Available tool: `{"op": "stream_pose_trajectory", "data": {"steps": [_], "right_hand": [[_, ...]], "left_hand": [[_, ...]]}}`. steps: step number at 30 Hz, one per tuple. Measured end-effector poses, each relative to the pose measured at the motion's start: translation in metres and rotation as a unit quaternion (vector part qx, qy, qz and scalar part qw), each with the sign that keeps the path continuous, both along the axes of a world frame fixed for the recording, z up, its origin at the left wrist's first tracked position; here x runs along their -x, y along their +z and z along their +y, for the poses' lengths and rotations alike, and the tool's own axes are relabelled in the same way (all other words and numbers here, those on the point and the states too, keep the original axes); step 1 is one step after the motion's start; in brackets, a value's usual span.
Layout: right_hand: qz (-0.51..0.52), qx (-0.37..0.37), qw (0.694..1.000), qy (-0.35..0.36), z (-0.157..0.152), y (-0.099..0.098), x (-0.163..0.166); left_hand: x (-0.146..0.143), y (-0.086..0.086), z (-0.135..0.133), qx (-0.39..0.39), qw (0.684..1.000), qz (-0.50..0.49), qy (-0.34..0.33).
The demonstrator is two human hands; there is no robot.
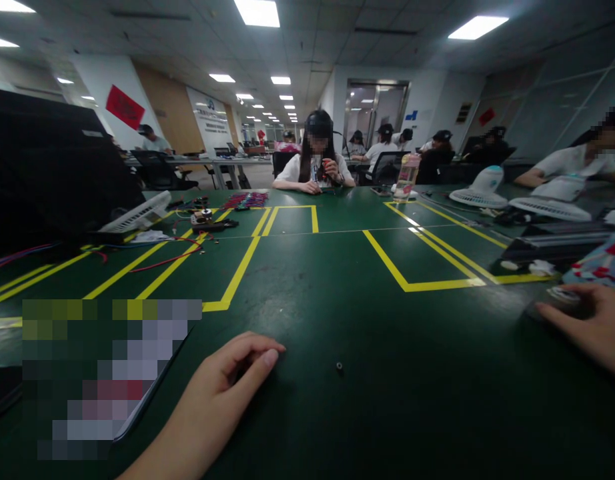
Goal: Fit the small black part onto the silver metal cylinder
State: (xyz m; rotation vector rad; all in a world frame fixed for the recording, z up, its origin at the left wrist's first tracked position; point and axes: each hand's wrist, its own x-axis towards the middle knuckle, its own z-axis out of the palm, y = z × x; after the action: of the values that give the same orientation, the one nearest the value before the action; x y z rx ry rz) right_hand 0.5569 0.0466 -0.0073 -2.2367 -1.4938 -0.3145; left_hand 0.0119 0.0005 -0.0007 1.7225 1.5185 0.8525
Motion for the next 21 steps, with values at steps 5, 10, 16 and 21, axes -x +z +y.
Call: {"op": "stream_pose_trajectory", "data": {"steps": [5, 10, 16, 21], "right_hand": [[-0.172, -0.109, 0.962, 0.182, -0.010, 0.007, 0.098], [-0.024, 0.077, 0.866, 0.494, -0.024, 0.009, 0.250], [0.048, 0.066, 0.875, 0.478, -0.015, 0.022, 0.253], [-0.045, -0.103, 0.964, 0.239, 0.002, 0.035, 0.111]], "left_hand": [[-0.001, 0.000, -0.002, 0.003, 1.000, -0.005, 0.000], [0.001, 0.001, -0.003, 0.003, 1.000, 0.005, -0.018], [0.002, 0.000, -0.002, -0.003, 1.000, -0.001, -0.022], [-0.002, 0.002, -0.004, -0.007, 1.000, 0.002, -0.030]]}}
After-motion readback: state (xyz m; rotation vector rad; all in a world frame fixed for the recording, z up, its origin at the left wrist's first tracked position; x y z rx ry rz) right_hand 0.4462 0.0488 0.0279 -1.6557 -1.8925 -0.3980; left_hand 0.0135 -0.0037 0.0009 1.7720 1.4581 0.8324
